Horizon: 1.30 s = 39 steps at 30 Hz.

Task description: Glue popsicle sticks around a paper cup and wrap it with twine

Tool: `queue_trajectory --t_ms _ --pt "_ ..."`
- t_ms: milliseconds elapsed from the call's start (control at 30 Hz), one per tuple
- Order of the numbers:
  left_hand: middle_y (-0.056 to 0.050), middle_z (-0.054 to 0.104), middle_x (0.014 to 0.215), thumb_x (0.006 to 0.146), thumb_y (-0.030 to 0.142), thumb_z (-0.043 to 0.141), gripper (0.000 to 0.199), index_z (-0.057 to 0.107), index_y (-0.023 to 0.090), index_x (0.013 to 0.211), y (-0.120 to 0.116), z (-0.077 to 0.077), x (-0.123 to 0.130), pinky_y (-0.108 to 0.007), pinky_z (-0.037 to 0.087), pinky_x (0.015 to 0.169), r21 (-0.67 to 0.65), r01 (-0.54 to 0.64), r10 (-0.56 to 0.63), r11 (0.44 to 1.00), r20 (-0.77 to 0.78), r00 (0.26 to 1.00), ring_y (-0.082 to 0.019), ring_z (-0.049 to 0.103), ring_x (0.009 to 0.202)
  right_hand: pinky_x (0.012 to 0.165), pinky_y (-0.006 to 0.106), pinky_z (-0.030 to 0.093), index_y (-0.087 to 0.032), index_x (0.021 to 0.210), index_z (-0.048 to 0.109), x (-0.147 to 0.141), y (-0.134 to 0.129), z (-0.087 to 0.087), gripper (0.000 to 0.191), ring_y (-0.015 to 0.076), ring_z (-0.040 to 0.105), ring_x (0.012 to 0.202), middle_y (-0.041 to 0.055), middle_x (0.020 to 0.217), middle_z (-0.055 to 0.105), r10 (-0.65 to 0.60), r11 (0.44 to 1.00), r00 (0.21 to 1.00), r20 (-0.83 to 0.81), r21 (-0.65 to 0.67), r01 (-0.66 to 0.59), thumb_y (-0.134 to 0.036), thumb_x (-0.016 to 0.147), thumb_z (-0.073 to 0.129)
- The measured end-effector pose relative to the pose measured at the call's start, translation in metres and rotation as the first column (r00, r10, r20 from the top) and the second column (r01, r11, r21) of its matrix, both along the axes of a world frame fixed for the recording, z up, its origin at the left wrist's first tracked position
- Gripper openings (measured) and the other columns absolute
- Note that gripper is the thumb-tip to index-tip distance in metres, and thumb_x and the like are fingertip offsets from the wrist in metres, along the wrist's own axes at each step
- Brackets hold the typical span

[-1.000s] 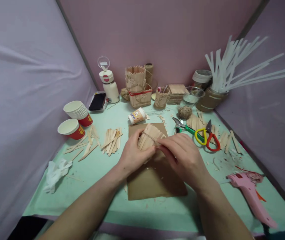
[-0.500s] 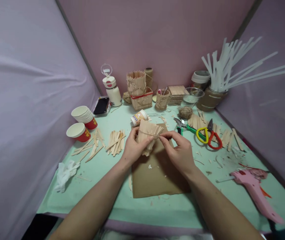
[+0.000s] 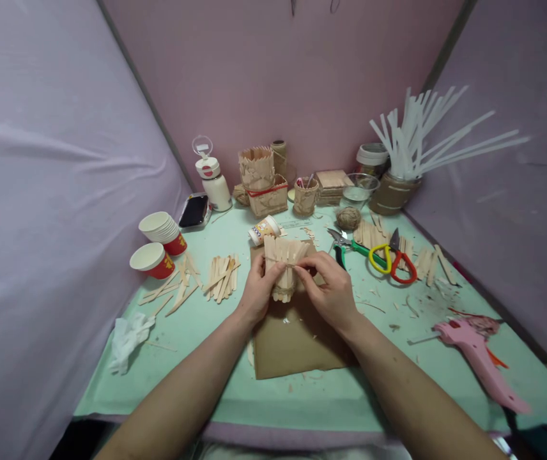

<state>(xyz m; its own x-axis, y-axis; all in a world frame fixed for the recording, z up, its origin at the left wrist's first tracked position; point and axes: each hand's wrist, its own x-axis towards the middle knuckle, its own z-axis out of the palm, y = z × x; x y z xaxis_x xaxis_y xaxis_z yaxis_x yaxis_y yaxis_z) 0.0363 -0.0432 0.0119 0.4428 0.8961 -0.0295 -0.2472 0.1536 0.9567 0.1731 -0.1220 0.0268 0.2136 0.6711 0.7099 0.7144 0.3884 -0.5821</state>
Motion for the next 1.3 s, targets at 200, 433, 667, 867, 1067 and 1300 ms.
queue_trajectory --t_ms 200,433,667,867,1067,1300 --pt "-0.006 0.068 0.120 0.072 0.049 0.083 0.058 0.059 0.020 0.117 0.005 -0.002 -0.003 -0.033 0.049 0.099 0.109 0.029 -0.031 0.994 0.014 0.999 -0.024 0.063 0.114 0.072 0.035 0.046 -0.022 0.088 0.058 0.002 0.000 -0.001 0.012 0.0196 0.056 0.076 0.0050 0.080 0.064 -0.058 0.998 0.992 0.116 0.033 0.054 -0.022 0.099 0.054" --pt "-0.007 0.068 0.120 0.069 0.044 0.085 0.062 0.056 0.022 0.119 0.009 -0.001 -0.007 -0.035 0.050 0.097 0.091 0.099 -0.100 0.991 0.006 0.995 -0.025 0.063 0.114 0.073 0.036 0.047 -0.023 0.088 0.057 0.004 -0.001 0.001 0.014 0.0210 0.056 0.079 0.0056 0.081 0.063 -0.068 0.998 0.985 0.157 0.019 0.066 -0.024 0.101 0.052" --pt "-0.008 0.070 0.116 0.063 0.045 0.088 0.067 0.058 0.020 0.117 0.016 -0.007 -0.012 -0.037 0.051 0.095 0.115 0.088 -0.080 0.989 -0.073 0.994 -0.026 0.066 0.109 0.073 0.035 0.047 -0.022 0.089 0.057 0.004 -0.001 0.000 0.014 0.0212 0.056 0.079 0.0068 0.083 0.063 -0.005 1.000 0.982 0.186 -0.001 0.006 -0.023 0.101 0.050" --pt "-0.011 0.072 0.115 0.064 0.046 0.087 0.068 0.059 0.018 0.120 0.015 -0.012 -0.012 -0.039 0.053 0.093 0.103 0.064 -0.055 0.993 -0.082 0.995 -0.027 0.068 0.106 0.072 0.034 0.046 -0.022 0.089 0.057 0.003 0.000 -0.003 0.014 0.0205 0.055 0.078 0.0057 0.082 0.062 0.023 1.000 0.985 0.172 -0.013 -0.021 -0.024 0.101 0.050" --pt "-0.011 0.074 0.114 0.064 0.049 0.085 0.064 0.065 0.017 0.116 0.015 -0.008 -0.008 -0.038 0.054 0.092 0.102 0.039 -0.038 0.994 -0.019 0.999 -0.028 0.069 0.104 0.078 0.035 0.047 -0.021 0.098 0.058 0.019 0.008 -0.005 0.005 0.0213 0.060 0.082 0.0055 0.087 0.066 0.035 0.999 0.990 0.133 -0.028 -0.032 -0.025 0.096 0.056" --pt "-0.009 0.075 0.108 0.061 0.049 0.085 0.061 0.067 0.017 0.110 0.018 -0.003 0.000 -0.036 0.054 0.089 0.034 0.002 -0.006 0.999 0.106 0.994 -0.025 0.069 0.099 0.092 0.036 0.043 -0.016 0.102 0.065 0.055 0.052 0.019 0.018 0.0249 0.062 0.102 0.0118 0.102 0.072 -0.107 0.829 0.887 0.450 -0.452 0.329 -0.018 0.093 0.050"
